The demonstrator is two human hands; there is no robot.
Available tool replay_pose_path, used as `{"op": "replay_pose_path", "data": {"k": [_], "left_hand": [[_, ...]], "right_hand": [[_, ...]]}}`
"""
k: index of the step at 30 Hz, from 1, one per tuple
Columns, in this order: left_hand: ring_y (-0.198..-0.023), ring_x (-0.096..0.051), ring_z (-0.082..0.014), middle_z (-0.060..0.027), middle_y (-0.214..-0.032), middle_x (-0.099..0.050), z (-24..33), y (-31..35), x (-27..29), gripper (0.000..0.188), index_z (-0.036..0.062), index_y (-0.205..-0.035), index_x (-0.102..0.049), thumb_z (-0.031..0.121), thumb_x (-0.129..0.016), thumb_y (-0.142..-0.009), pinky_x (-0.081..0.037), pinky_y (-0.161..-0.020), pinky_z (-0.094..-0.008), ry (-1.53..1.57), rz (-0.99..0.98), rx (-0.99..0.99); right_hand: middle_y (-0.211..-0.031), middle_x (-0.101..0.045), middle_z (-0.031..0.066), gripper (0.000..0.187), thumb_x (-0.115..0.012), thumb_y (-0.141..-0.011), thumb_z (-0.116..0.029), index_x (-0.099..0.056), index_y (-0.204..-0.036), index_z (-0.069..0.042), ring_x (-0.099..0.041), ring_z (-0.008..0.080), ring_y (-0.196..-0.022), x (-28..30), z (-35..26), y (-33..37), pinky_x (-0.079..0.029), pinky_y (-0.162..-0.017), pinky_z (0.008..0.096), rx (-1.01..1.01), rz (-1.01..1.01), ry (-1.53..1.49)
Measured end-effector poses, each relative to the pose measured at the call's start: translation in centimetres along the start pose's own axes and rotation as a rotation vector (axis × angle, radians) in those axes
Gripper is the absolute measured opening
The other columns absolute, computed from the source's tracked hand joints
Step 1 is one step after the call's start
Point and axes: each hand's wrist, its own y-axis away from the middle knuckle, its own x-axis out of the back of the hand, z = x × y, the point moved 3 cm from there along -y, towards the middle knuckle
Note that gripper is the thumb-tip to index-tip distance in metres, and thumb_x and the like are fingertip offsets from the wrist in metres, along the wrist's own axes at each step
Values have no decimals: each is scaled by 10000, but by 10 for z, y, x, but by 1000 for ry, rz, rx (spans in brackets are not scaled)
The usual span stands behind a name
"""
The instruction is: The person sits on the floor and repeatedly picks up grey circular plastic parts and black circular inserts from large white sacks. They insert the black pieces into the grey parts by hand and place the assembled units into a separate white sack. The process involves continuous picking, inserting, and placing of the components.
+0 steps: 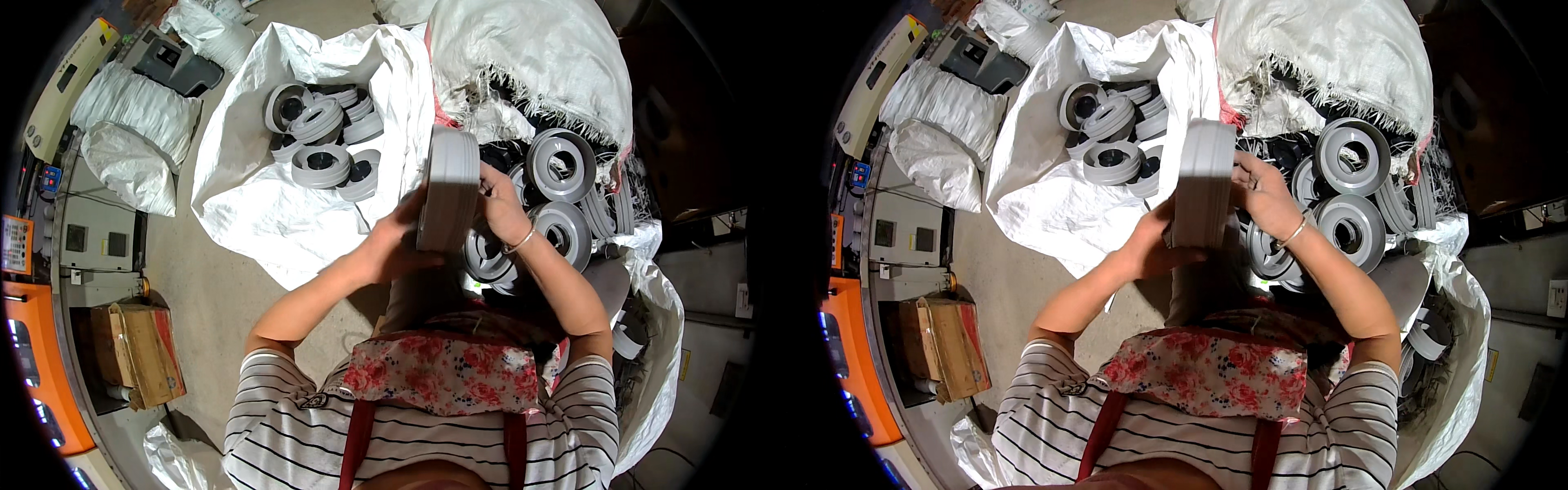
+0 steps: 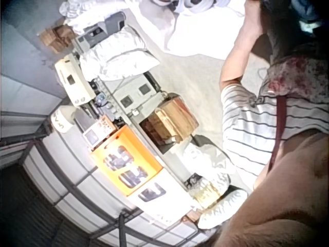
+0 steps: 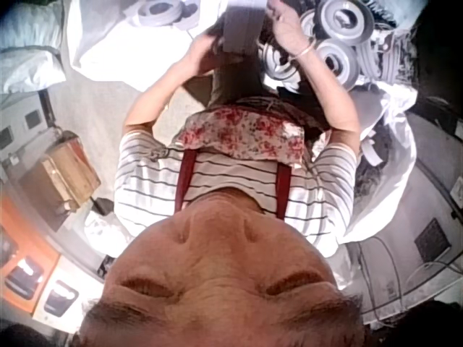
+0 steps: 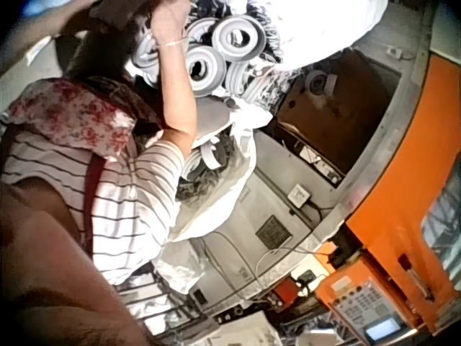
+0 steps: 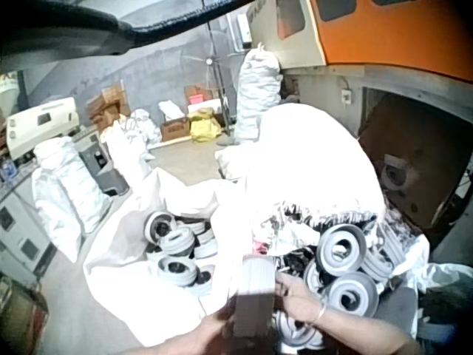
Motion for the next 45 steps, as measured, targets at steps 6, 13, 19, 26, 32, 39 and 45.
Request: {"op": "replay_pose_path", "data": {"k": [6, 13, 19, 26, 32, 39, 45], "left_hand": [[-1275, -360, -383, -252, -1372, -364, 4, -10, 13, 635, -21, -1292, -409, -45, -602, -688, -261, -1086, -423, -213, 3, 26], [-1260, -400, -313, -226, -1360, -410, -22, 8, 106, 800, -47, -1378, -314, 146, -745, -732, -310, -1049, -384, -490, 698, 184], [-1156, -512, -235, -184, -1272, -495, -34, -36, 27, 577, -44, -1324, -411, 96, -662, -823, -381, -996, -317, 170, 493, 351], [-1000, -581, -187, -163, -1109, -582, -53, -70, -24, 397, -94, -1177, -506, 166, -588, -889, -461, -899, -294, 964, 519, 562], [-847, -598, -189, -101, -949, -614, -45, -65, -13, 302, -68, -1029, -580, 184, -610, -865, -494, -763, -282, 1192, 592, 582], [-727, -610, -160, -77, -816, -629, -58, -63, -27, 356, -43, -905, -642, 309, -644, -849, -489, -687, -277, 1021, 535, 632], [-746, -612, -161, -95, -821, -634, -40, -56, -26, 315, -52, -910, -628, 258, -626, -856, -491, -707, -271, 1081, 626, 596]], "right_hand": [[-933, -640, 89, 335, -484, -938, -286, -586, -1101, -11, -633, 145, -782, 8, 6, 0, -536, -655, 273, -370, 61, -408], [-975, -601, 267, 791, -667, -761, -523, -402, -1194, 83, -594, 387, -956, 156, 31, -34, -465, -850, 434, -456, 398, 1464], [-841, -636, 207, 781, -715, -731, -333, -313, -1271, 63, -624, 372, -878, 184, 66, -27, -435, -883, 443, -502, 316, 1608], [-938, -607, 158, 381, -663, -703, -148, -541, -1042, -24, -550, 334, -939, 59, 29, -4, -459, -801, 400, 434, -177, 1106], [-953, -625, 157, 306, -672, -788, -249, -639, -983, -14, -587, 315, -893, 113, 23, -44, -477, -812, 353, 34, 400, 793], [-919, -605, 191, 241, -646, -800, -252, -649, -854, -17, -557, 380, -944, 254, 93, -76, -476, -793, 455, -346, 378, 1493], [-1003, -593, 159, 155, -714, -737, -117, -615, -790, -10, -556, 357, -949, 106, 15, -41, -452, -828, 381, 408, 160, 955]]}}
